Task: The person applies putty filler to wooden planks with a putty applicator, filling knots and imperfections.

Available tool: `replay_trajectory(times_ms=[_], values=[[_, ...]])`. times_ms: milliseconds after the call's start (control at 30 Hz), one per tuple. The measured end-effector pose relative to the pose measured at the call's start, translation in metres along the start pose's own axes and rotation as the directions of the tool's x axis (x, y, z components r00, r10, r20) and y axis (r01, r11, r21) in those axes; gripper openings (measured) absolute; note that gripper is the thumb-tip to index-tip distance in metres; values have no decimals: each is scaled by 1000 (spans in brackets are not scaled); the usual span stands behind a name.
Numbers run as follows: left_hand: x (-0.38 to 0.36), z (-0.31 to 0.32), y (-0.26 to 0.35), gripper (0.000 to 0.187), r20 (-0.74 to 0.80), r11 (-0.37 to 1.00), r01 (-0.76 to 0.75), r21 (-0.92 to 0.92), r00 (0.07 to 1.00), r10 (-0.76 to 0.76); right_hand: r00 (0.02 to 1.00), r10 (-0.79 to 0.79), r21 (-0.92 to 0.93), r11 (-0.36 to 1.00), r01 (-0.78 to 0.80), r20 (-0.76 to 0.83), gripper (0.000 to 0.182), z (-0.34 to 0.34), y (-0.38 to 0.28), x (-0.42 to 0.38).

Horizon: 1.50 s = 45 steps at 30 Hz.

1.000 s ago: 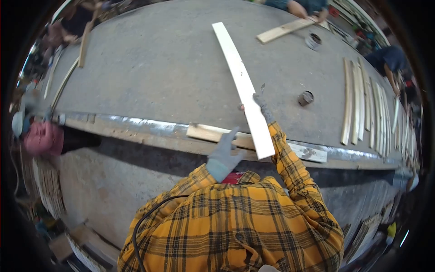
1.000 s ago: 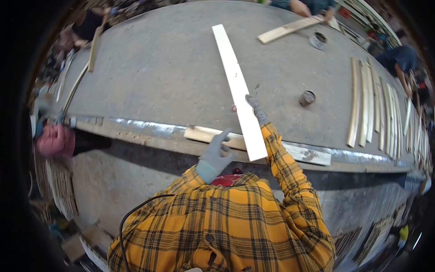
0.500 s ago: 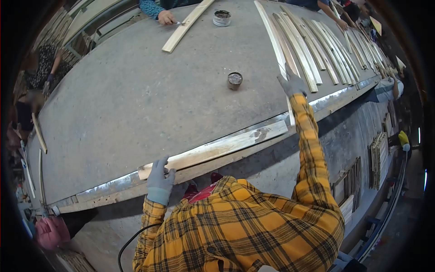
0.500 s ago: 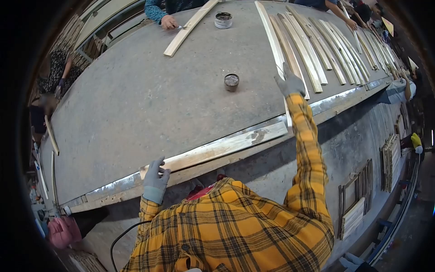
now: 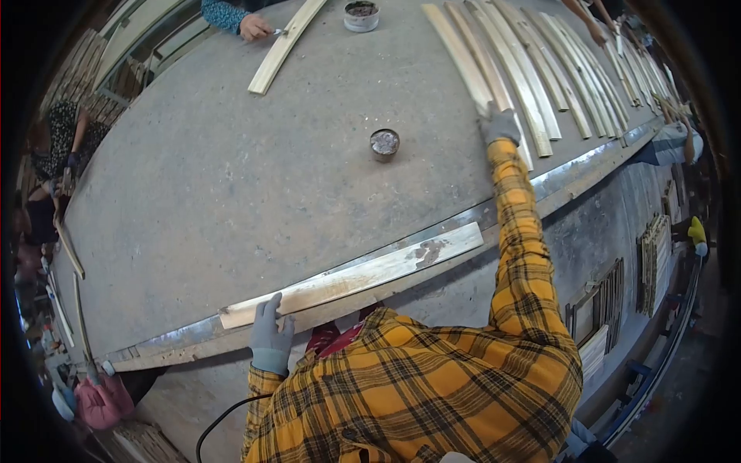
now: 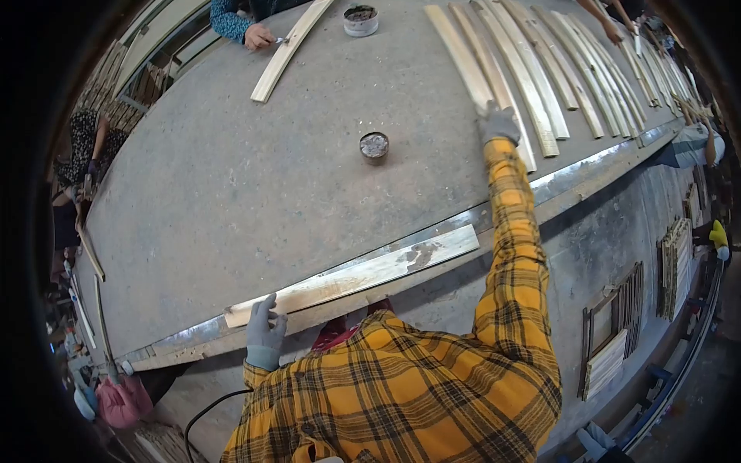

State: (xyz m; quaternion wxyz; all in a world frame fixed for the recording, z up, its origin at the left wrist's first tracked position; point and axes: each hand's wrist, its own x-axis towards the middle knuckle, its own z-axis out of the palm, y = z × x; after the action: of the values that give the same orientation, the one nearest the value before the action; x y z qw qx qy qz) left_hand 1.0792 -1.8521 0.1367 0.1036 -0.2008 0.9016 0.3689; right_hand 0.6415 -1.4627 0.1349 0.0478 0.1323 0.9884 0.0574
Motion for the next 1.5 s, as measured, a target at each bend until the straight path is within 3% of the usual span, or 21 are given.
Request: replay_trajectory(times_ms=[67,133,200,300,433,567,633,700,733,800,933,1000,1033,1067,1133,1167,1200,1267,1300,1433,1500], values=[[6,-4,0,53,-30,999,-27,25,999,28,997,71,-8,997,-72,-27,56,-4,1,20],[14,-9,-3,59,-69,937,-180,298,976,209,988,143,-15,989,-144,-64,53,-5,9,46],[18,-11,0,67,15,929,-135,345,990,139,983,185,-13,983,-185,-18,49,-20,18,63],[25,-3,-5,78,108,820,-305,485,951,290,959,219,47,976,-214,-181,48,-34,26,60],[34,17,-29,76,134,773,-452,445,887,441,961,175,20,984,-175,-213,57,-35,37,13],[41,20,-43,73,145,756,-522,395,848,510,983,128,141,984,-109,-134,60,-20,59,-75],[43,19,-39,71,145,784,-518,343,854,500,990,53,309,951,-10,-132,56,-1,72,-134],[46,16,-34,69,162,777,-527,344,848,504,999,-11,333,943,-4,43,52,11,78,-174],[46,14,-32,67,180,778,-523,347,852,492,999,2,335,942,-14,36,52,20,79,-194],[47,11,-31,65,216,771,-544,332,839,499,996,-78,521,852,52,30,50,42,81,-226],[40,0,-29,59,216,812,-542,218,838,502,1000,4,642,766,-17,22,49,72,82,-232],[35,-8,-36,58,183,831,-518,204,854,487,987,32,767,625,-144,159,48,68,75,-237],[34,-12,-40,57,149,851,-493,183,869,472,989,21,859,493,-138,147,45,64,69,-243],[34,-17,-47,57,138,853,-487,186,873,468,990,11,861,493,-129,142,45,63,66,-247],[37,-30,-68,55,74,839,-517,169,856,512,976,-142,961,247,-127,166,39,63,64,-250],[37,-39,-75,55,83,853,-470,225,882,464,955,-210,976,109,-191,210,32,51,59,-257],[39,-46,-84,55,69,859,-456,231,889,453,951,-230,976,108,-187,208,32,40,50,-264],[44,-60,-94,59,26,814,-441,378,884,467,960,-223,925,371,-75,167,28,12,25,-277],[45,-69,-100,59,5,797,-442,411,876,483,960,-274,938,343,42,57,29,15,16,-281],[43,-94,-116,54,6,795,-419,439,886,464,949,-308,935,350,47,68,29,27,-6,-285],[44,-96,-124,51,-26,791,-412,452,881,473,958,-285,957,282,72,12,30,17,-18,-295]])
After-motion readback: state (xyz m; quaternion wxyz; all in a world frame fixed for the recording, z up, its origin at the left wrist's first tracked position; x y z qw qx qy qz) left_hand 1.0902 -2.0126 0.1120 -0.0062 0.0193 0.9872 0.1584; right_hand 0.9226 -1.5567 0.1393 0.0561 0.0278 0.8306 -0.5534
